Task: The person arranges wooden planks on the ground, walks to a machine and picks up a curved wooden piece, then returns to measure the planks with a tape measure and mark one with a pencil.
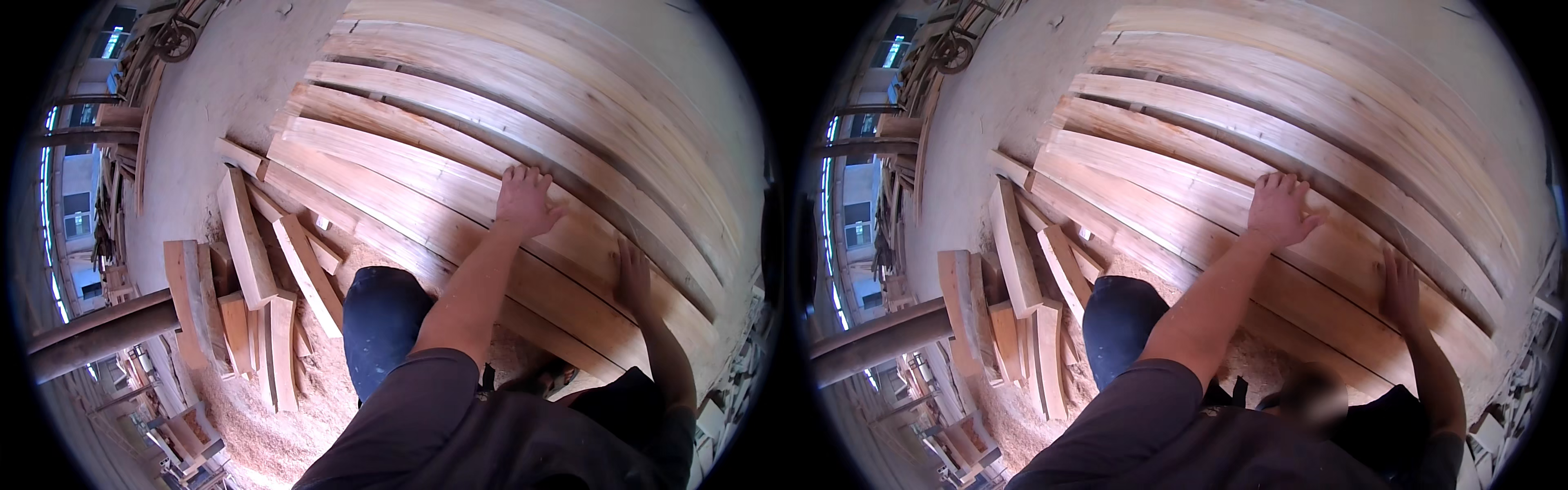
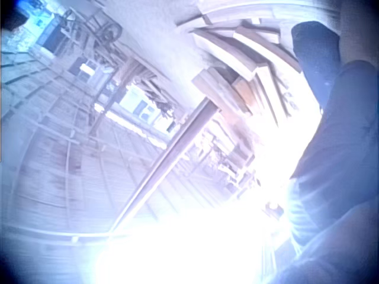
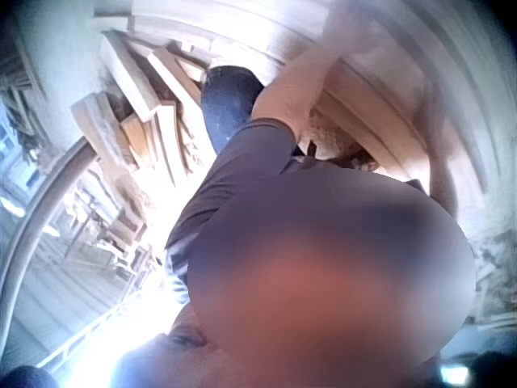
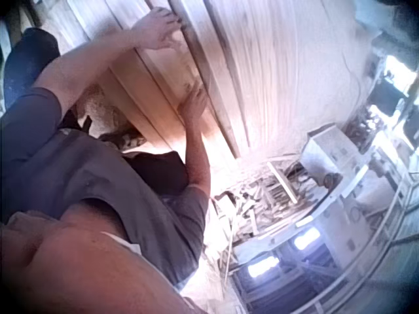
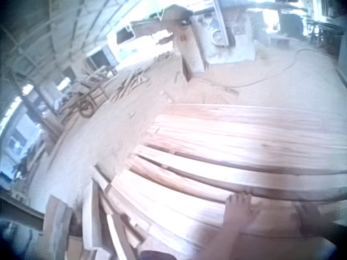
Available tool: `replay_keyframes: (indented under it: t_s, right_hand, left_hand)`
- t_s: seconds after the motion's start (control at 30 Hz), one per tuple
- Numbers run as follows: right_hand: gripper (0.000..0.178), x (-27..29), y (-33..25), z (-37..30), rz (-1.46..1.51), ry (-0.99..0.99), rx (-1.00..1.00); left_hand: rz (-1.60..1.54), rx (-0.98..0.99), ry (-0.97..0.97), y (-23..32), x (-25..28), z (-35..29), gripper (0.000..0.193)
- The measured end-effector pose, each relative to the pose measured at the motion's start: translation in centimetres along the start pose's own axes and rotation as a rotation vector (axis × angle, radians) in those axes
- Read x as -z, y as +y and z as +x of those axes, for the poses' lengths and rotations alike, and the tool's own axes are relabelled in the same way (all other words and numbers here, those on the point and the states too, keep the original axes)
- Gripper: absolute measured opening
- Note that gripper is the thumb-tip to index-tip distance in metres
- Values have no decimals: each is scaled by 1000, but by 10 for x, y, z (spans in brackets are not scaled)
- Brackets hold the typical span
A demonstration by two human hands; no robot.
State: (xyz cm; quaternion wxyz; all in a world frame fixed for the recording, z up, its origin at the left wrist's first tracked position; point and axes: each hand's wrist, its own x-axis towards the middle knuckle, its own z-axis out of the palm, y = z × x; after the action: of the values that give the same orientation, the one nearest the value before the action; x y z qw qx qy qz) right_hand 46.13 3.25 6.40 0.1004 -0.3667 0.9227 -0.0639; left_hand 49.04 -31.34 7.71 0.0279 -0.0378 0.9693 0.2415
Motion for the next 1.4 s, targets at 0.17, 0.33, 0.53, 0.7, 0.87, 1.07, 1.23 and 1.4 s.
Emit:
replay_keyframes:
  t_s: [0.17,0.33,0.53,0.7,0.87,1.07,1.23,1.4]
  right_hand:
    - [86,11,-6,-1,56,-68,-34]
    - [102,9,-3,-11,62,-210,-126]
    - [113,59,-20,13,301,-446,-138]
    - [115,51,19,5,417,-495,-134]
    - [107,47,-8,-3,106,-431,-144]
    - [108,34,-25,-13,3,-348,-105]
    - [109,35,-33,-9,-7,-331,-115]
    - [100,33,-12,-22,151,-161,-21]
  left_hand:
    - [-39,-130,-15,-15,-2,-28,88]
    - [163,-265,-162,-2,12,-52,94]
    - [221,-213,-310,-4,17,-37,95]
    - [144,-186,-473,17,34,-7,99]
    - [180,-227,-318,10,4,-25,102]
    - [198,-247,-190,5,-6,-42,99]
    - [230,-258,-199,-1,0,-39,100]
    - [186,-352,-106,3,-16,-29,102]
